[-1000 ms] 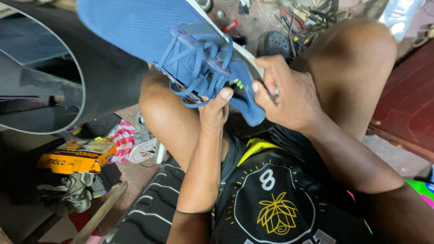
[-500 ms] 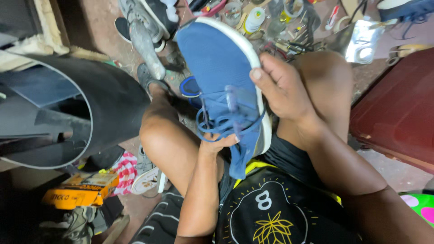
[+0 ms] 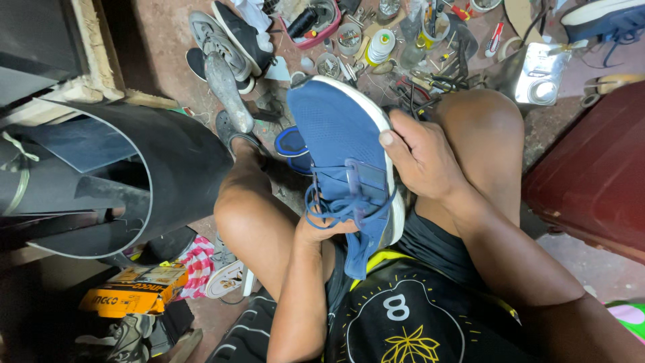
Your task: The person holds a blue sneaker and uses a small metal tool to scrape and clean the sole. They then apply a substance from a small tube to the sole and continue to work on the shoe's surface.
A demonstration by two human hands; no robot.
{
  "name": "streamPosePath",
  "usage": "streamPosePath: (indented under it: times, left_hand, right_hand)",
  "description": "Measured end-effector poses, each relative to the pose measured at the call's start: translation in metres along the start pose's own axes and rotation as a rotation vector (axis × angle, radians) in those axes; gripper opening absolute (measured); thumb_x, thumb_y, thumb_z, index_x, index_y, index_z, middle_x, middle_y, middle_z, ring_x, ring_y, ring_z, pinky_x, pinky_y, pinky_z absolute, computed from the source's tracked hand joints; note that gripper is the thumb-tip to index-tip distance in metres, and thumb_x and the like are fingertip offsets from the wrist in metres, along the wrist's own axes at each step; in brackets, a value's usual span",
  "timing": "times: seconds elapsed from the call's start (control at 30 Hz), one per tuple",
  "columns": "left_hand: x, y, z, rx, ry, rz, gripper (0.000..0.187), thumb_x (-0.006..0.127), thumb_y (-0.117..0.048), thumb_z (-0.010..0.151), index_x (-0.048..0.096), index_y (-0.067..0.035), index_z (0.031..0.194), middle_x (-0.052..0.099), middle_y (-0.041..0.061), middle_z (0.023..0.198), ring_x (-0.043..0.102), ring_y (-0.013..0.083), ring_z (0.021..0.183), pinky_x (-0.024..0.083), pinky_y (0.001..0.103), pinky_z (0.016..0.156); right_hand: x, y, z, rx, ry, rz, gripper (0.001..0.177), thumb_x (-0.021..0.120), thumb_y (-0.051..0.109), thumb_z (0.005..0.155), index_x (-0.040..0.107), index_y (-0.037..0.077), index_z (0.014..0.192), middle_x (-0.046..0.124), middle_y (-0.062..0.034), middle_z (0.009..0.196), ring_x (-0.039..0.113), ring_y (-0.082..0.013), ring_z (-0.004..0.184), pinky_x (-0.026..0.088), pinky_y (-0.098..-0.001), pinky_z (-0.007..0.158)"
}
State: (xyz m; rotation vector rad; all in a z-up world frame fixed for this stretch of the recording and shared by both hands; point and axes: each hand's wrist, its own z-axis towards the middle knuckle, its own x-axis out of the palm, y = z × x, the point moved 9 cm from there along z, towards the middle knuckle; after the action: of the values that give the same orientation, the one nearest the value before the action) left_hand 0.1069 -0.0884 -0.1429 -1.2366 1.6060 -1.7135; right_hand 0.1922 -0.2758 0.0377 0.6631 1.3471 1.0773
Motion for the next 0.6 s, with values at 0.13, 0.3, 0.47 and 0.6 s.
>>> streamPosePath:
  times: [0.13, 0.3, 0.47, 0.6]
  left_hand:
    - [0.005, -0.015, 0.009, 0.055, 0.047, 0.099, 0.062, 0.096, -0.016, 0.073, 0.069, -0.005, 0.128, 0.074, 0.007, 0.123, 0.068, 0.0184, 0.115, 0.054, 0.038, 0.107]
    - [0.022, -0.059, 0.016, -0.077, 0.110, -0.075, 0.090, 0.101, -0.017, 0.068, 0.060, 0.002, 0.146, 0.068, 0.012, 0.138, 0.063, 0.0211, 0.128, 0.049, 0.040, 0.118]
    - [0.036, -0.164, 0.020, 0.170, 0.151, -0.441, 0.140, 0.102, -0.034, 0.059, 0.010, -0.004, 0.162, 0.036, 0.006, 0.164, 0.043, 0.0158, 0.150, 0.032, 0.031, 0.126]
    - [0.005, -0.163, 0.034, 0.055, -0.252, -0.609, 0.139, 0.095, -0.046, 0.064, 0.013, -0.001, 0.167, 0.047, 0.018, 0.156, 0.058, 0.0274, 0.134, 0.044, 0.032, 0.111]
  right_hand:
    - [-0.002, -0.007, -0.006, -0.010, -0.025, 0.002, 0.027, 0.051, 0.023, 0.109, 0.048, 0.001, 0.094, 0.046, -0.0188, 0.075, 0.048, -0.0360, 0.065, 0.042, -0.0415, 0.062]
    - [-0.006, -0.004, -0.014, -0.075, -0.096, -0.061, 0.031, 0.050, 0.028, 0.108, 0.049, 0.002, 0.092, 0.048, -0.0169, 0.073, 0.052, -0.0350, 0.064, 0.042, -0.0420, 0.062]
    - [-0.009, 0.000, -0.018, -0.088, -0.116, -0.103, 0.034, 0.050, 0.033, 0.108, 0.051, 0.003, 0.092, 0.051, -0.0155, 0.074, 0.056, -0.0360, 0.065, 0.044, -0.0428, 0.062]
    - [0.001, 0.015, -0.019, -0.179, -0.115, -0.214, 0.028, 0.057, 0.029, 0.104, 0.059, 0.001, 0.103, 0.057, -0.0153, 0.079, 0.061, -0.0359, 0.068, 0.048, -0.0437, 0.062]
